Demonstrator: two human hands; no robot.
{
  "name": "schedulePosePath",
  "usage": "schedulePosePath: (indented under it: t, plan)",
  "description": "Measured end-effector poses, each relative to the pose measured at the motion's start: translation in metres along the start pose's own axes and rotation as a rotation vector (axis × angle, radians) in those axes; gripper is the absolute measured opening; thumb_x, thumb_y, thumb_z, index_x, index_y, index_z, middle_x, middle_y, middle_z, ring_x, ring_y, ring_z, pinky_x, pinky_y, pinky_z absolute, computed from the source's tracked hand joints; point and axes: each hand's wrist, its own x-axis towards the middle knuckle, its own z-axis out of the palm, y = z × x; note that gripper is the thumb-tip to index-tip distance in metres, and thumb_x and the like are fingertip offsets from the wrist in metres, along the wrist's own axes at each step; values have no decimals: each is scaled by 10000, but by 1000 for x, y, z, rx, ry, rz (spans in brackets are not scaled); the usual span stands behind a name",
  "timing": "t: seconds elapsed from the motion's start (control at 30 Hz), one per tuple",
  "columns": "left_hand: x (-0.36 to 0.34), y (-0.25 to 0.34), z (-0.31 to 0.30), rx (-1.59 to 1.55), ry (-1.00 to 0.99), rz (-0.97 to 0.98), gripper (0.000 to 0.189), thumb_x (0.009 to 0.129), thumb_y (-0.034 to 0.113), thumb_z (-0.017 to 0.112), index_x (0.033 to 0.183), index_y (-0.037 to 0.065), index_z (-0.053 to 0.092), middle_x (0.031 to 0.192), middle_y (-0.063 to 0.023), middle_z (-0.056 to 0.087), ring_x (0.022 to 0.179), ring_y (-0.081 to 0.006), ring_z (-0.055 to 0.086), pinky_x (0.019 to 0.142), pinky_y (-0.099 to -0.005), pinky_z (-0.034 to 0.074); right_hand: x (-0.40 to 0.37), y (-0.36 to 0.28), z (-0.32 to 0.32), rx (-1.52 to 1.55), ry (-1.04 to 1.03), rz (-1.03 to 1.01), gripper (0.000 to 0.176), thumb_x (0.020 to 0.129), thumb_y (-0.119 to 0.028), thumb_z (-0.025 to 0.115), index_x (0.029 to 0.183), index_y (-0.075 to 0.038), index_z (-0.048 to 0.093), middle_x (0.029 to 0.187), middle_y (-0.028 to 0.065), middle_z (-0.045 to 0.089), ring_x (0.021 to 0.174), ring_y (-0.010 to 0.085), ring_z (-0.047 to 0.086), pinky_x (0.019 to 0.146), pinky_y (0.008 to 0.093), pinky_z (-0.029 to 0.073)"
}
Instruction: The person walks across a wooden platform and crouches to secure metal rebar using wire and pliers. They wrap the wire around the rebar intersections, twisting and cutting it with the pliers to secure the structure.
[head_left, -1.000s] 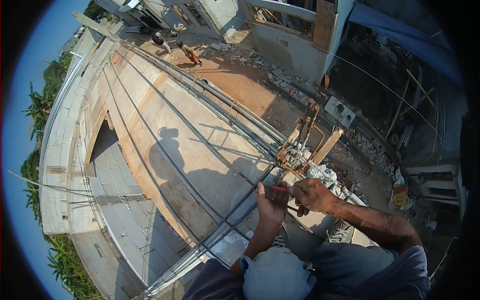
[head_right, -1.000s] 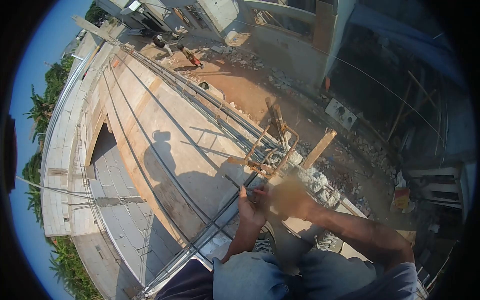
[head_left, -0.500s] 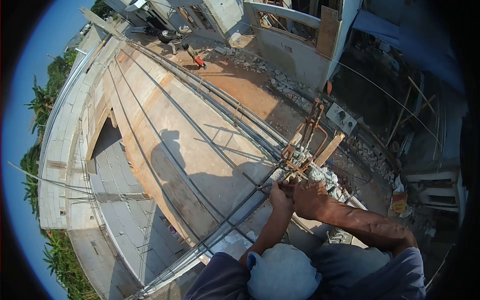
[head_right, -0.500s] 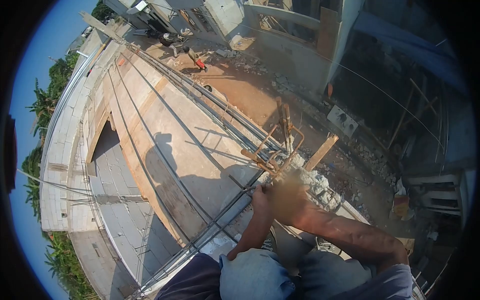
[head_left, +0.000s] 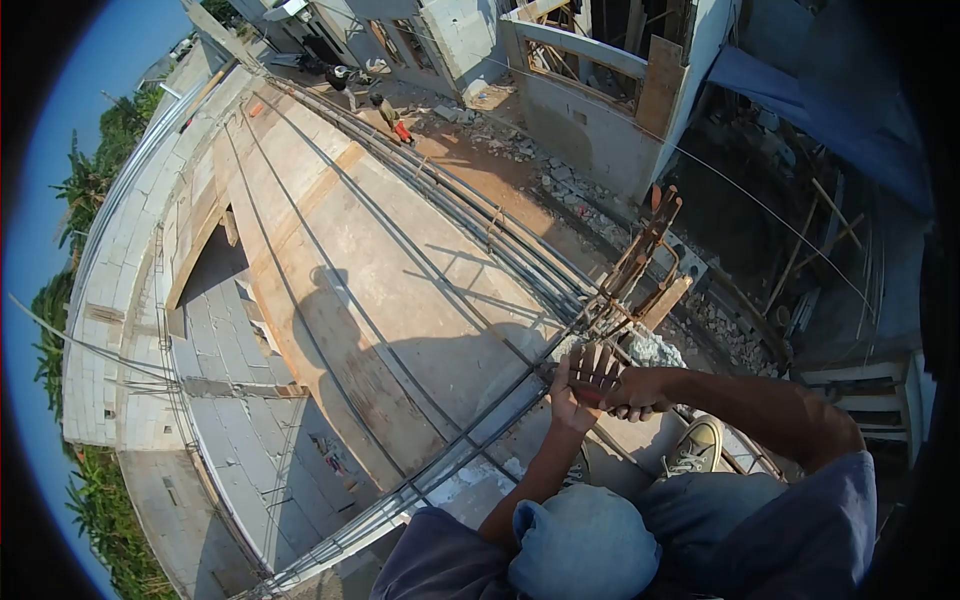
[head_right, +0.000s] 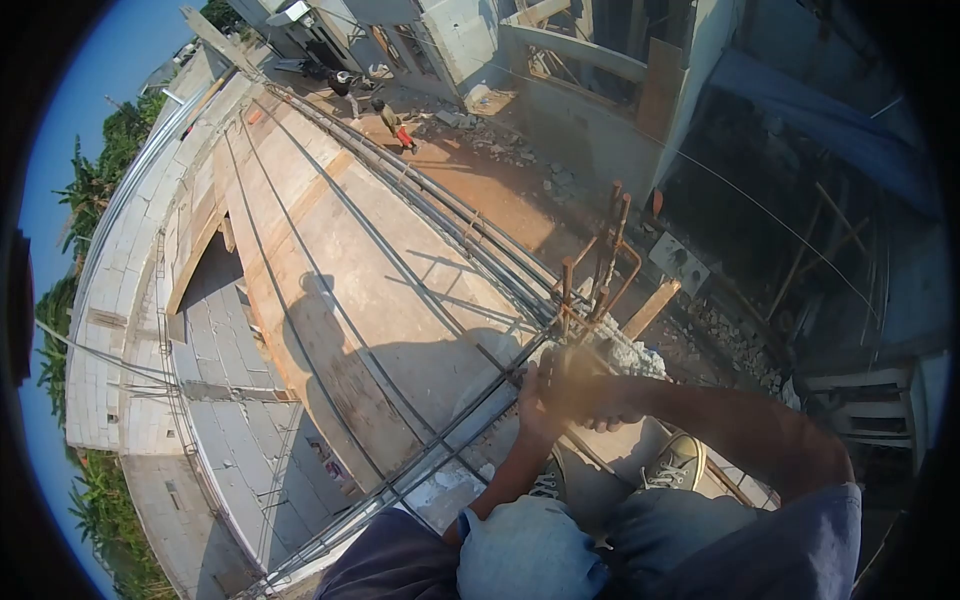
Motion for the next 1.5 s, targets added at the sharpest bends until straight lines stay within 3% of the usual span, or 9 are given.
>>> schedulePosePath:
  t: [0.1, 0.3, 0.5, 0.63, 0.8, 0.97, 1.17, 1.23, 1.5]
  plan:
    - [53, -1, -62, -94, -70, 85, 315, 994, 378, 457, 853, 108, 538, 675, -31, 568, 650, -173, 580, 772, -409, 516, 6, 13, -6, 189, -129, 44, 387, 860, -355, 650, 811, 29, 644, 676, 97, 630, 553, 145, 612, 440, 262, 436]
    - [65, -2, -21, -109, 286, 79, 237, 983, 173, 344, 767, 85, 381, 530, 15, 286, 435, -121, 370, 508, -298, 467, -5, 19, 10, -1281, 586, -357, 302, 829, -235, 607, 872, 61, 641, 829, 211, 676, 798, 331, 682, 685, 458, 518]
    - [65, 0, -33, 144, 298, 101, 226, 970, 169, 349, 757, 97, 381, 531, 9, 304, 450, -127, 376, 511, -311, 456, -19, -15, 19, -1031, 271, -160, 275, 783, -189, 601, 915, 49, 639, 832, 193, 668, 761, 302, 674, 666, 426, 500]
    - [69, 11, -22, -93, 352, -85, 330, 1007, 283, 351, 722, 119, 374, 540, 0, 329, 488, -154, 403, 585, -365, 492, 1, -3, 25, -935, 801, -508, 242, 804, -149, 576, 949, 29, 654, 939, 222, 670, 901, 308, 681, 695, 432, 538]
    - [18, -2, -12, -79, -16, 52, 360, 978, 388, 466, 902, 72, 622, 954, -105, 700, 978, -263, 656, 848, -418, 524, 12, 6, -7, -524, 331, -216, 247, 829, -192, 659, 905, 42, 634, 821, 143, 669, 735, 214, 677, 622, 364, 563]
    - [35, -8, -44, -145, -55, 80, 330, 994, 352, 450, 792, 103, 526, 628, -19, 501, 618, -179, 561, 730, -396, 539, 31, 56, -12, 282, -179, 12, 457, 792, -353, 750, 891, 71, 612, 780, 133, 665, 649, 209, 670, 516, 346, 547]
    - [67, -10, -81, 363, 70, 204, 286, 998, 314, 388, 987, 66, 528, 863, -65, 526, 760, -180, 539, 691, -365, 518, 11, 38, -3, -874, 311, -250, 520, 882, -458, 618, 1004, 47, 608, 796, 161, 669, 682, 250, 685, 600, 382, 563]
    - [22, -3, -32, 383, 124, 113, 261, 992, 313, 420, 940, 73, 509, 772, -49, 501, 700, -182, 540, 760, -399, 527, 18, 61, -20, 223, -275, -156, 500, 924, -471, 559, 1017, 16, 617, 775, 146, 664, 660, 236, 675, 570, 389, 539]
    - [16, -8, -22, 117, 323, 111, 246, 999, 279, 410, 812, 120, 425, 580, 15, 366, 501, -145, 434, 718, -397, 552, 5, 73, 6, 274, 5, 19, 694, 898, -665, 439, 953, 2, 618, 711, 108, 630, 707, 213, 668, 583, 373, 535]
